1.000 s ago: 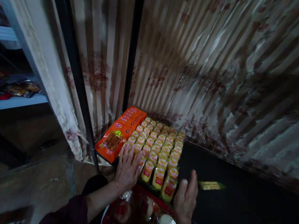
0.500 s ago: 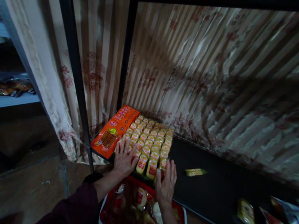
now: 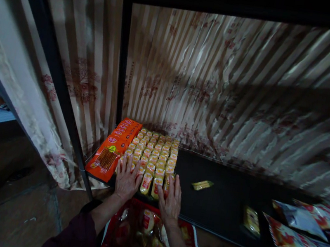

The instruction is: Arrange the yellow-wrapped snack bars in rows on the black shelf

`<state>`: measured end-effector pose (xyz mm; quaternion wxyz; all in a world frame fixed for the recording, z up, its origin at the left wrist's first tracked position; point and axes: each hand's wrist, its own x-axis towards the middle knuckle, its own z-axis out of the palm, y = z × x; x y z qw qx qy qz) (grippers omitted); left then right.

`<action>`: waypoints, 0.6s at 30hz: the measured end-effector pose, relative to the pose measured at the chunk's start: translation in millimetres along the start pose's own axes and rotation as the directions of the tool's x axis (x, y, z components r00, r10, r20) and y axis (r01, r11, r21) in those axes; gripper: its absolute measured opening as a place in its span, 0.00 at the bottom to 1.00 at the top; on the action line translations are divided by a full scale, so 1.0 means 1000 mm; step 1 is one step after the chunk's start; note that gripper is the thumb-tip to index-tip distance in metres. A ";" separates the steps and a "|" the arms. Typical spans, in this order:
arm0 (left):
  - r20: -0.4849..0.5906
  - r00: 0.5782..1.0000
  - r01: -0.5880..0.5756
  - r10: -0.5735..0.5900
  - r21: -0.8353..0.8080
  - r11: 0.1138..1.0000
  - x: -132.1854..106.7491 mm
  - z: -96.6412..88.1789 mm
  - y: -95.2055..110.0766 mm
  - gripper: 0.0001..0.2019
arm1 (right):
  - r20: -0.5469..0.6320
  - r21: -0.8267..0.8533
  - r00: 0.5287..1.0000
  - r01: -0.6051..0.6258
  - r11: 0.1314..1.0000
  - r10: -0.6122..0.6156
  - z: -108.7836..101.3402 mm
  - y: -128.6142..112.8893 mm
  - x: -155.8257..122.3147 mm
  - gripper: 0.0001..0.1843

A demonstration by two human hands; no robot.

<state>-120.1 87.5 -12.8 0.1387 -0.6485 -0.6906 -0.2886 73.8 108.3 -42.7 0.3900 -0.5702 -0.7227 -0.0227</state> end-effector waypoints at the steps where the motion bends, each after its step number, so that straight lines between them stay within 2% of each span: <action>1: 0.001 1.000 0.000 0.000 -0.002 1.000 0.001 0.000 0.000 0.27 | 0.008 -0.008 1.000 -0.012 1.000 0.013 0.000 -0.001 0.000 0.33; 12: 0.002 1.000 -0.005 0.005 -0.023 1.000 0.002 0.003 -0.001 0.27 | 0.078 -0.075 0.990 -0.111 0.991 0.117 -0.004 -0.009 0.003 0.33; 18: 0.023 1.000 -0.002 0.003 -0.023 1.000 0.004 0.002 0.000 0.27 | 0.101 -0.100 0.988 -0.107 0.989 0.117 -0.005 -0.012 0.005 0.33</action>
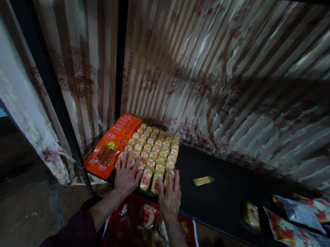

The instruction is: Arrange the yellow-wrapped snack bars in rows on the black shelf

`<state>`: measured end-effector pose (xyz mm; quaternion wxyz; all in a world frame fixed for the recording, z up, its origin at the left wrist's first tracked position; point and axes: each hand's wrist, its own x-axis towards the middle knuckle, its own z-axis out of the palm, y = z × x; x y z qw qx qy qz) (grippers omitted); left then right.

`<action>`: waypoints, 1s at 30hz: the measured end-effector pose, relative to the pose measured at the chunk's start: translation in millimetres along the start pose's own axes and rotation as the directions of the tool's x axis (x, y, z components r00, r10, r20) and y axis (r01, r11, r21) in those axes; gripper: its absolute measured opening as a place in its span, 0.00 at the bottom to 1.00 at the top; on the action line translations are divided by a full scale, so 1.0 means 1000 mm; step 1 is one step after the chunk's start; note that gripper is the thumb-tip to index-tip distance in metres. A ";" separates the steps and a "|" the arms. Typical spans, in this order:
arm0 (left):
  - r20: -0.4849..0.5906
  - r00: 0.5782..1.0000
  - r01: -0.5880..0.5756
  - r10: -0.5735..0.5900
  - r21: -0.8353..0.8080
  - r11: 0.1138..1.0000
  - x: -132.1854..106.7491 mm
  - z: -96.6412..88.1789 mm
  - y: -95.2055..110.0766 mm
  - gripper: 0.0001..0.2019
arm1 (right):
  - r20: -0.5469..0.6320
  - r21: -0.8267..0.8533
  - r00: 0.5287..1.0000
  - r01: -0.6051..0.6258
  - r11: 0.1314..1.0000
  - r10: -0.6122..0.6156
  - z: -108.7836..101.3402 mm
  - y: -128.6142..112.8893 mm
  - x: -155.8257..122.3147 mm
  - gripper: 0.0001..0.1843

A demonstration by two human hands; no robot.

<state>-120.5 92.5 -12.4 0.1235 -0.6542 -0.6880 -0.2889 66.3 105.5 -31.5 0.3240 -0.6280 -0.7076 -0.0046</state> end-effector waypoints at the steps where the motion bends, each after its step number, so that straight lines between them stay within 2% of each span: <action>1: 0.000 1.000 0.000 0.000 0.000 1.000 0.000 0.000 0.000 0.27 | 0.000 -0.004 1.000 0.001 1.000 -0.001 0.000 0.000 0.000 0.32; 15: 0.029 1.000 0.006 -0.005 -0.031 0.999 0.001 -0.001 -0.001 0.27 | 0.076 0.002 0.996 -0.040 0.999 0.040 -0.006 -0.008 0.004 0.29; 30: 0.009 1.000 -0.008 0.008 -0.037 0.999 0.001 0.000 0.000 0.27 | 0.079 0.004 0.996 -0.041 0.999 0.040 -0.004 -0.006 0.006 0.28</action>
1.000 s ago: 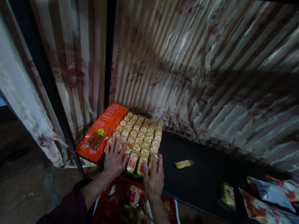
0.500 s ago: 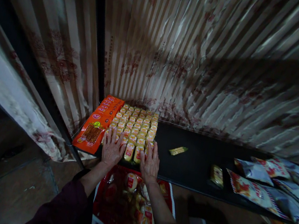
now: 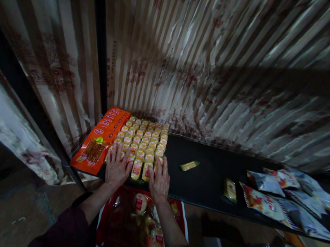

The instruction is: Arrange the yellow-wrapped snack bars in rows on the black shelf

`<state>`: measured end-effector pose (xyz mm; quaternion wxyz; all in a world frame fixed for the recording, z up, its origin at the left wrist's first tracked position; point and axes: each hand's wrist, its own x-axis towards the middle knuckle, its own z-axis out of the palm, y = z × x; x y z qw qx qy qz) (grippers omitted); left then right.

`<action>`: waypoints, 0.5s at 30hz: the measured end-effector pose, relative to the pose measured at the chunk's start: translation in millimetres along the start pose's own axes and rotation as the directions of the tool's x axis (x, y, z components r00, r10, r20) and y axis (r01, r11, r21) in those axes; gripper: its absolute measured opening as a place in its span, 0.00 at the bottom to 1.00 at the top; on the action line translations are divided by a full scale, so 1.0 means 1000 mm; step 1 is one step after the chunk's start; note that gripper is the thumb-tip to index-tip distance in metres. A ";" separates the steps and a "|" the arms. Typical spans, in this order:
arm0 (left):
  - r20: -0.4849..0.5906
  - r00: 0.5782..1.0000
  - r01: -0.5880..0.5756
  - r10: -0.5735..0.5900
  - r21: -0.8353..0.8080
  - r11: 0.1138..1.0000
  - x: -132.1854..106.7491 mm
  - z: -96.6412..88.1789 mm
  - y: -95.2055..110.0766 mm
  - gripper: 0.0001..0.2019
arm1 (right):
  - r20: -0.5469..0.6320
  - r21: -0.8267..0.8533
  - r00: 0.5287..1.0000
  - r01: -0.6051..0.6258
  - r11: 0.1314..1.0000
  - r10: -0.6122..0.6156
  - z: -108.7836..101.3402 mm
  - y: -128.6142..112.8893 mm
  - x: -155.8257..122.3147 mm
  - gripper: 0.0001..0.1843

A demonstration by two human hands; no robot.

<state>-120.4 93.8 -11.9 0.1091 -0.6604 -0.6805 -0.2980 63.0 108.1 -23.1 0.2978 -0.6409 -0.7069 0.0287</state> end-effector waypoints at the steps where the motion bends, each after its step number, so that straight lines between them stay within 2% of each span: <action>1: -0.004 1.000 -0.003 0.003 0.006 1.000 0.000 0.000 0.000 0.27 | 0.004 -0.003 1.000 -0.004 1.000 0.004 0.000 0.000 0.000 0.28; 9: -0.027 1.000 -0.015 0.015 -0.009 1.000 -0.001 0.001 0.000 0.27 | -0.032 0.011 0.999 0.014 1.000 -0.014 0.002 0.002 -0.001 0.28; 15: -0.055 0.998 -0.040 0.039 -0.024 0.999 -0.004 0.001 -0.003 0.27 | -0.093 0.020 0.996 0.011 1.000 -0.010 0.004 0.006 -0.005 0.32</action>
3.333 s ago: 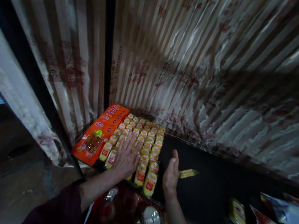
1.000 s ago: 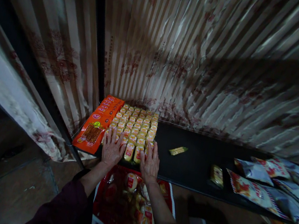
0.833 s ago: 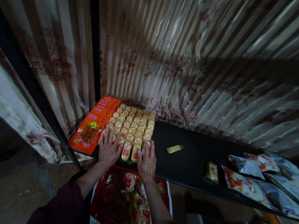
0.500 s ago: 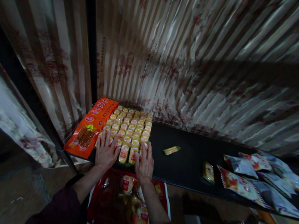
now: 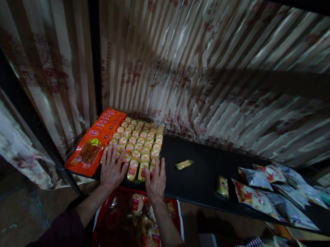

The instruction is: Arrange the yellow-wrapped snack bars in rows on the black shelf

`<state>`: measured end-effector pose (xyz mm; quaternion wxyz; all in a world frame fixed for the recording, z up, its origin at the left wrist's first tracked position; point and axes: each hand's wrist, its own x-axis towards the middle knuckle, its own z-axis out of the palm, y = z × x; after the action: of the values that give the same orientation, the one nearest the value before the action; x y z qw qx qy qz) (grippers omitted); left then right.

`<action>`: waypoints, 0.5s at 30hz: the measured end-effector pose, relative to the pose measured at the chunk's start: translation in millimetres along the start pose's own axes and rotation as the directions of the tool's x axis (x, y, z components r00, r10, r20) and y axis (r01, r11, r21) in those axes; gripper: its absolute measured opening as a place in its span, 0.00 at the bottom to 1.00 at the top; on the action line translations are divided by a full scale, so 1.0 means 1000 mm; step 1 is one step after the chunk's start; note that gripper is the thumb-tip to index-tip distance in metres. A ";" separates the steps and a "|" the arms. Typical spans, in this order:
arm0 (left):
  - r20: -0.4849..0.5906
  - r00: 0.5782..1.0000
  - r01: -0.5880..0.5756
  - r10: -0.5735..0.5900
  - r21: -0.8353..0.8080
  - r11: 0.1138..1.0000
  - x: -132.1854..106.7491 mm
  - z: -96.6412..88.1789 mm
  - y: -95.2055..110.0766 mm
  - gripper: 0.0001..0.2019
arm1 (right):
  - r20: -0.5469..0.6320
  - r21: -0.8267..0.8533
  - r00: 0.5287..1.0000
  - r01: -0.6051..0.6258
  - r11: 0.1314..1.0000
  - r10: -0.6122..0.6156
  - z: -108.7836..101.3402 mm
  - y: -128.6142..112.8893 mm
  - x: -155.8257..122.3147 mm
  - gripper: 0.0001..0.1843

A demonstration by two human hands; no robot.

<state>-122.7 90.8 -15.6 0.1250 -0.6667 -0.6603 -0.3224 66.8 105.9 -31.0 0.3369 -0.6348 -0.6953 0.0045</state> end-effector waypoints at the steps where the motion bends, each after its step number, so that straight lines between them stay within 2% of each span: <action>1: -0.006 1.000 0.001 -0.001 -0.007 1.000 -0.001 0.000 0.000 0.27 | -0.013 0.004 1.000 0.008 1.000 -0.008 0.000 0.000 -0.001 0.33; 5: -0.017 1.000 0.007 -0.007 -0.026 1.000 -0.003 0.001 -0.001 0.26 | -0.040 0.005 0.999 0.027 1.000 -0.027 -0.003 0.000 -0.006 0.34; 11: 0.010 1.000 0.018 -0.018 0.009 1.000 -0.001 -0.001 -0.001 0.25 | -0.019 0.045 0.999 0.026 0.999 -0.026 -0.007 0.000 -0.011 0.33; 15: 0.020 1.000 0.008 -0.008 0.010 1.000 -0.008 -0.008 0.001 0.25 | -0.044 0.062 0.997 0.061 0.996 -0.058 -0.014 -0.003 -0.017 0.32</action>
<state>-123.4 79.3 -13.9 0.1204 -0.6667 -0.6658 -0.3128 70.1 85.0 -27.0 0.3715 -0.6027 -0.7061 0.0031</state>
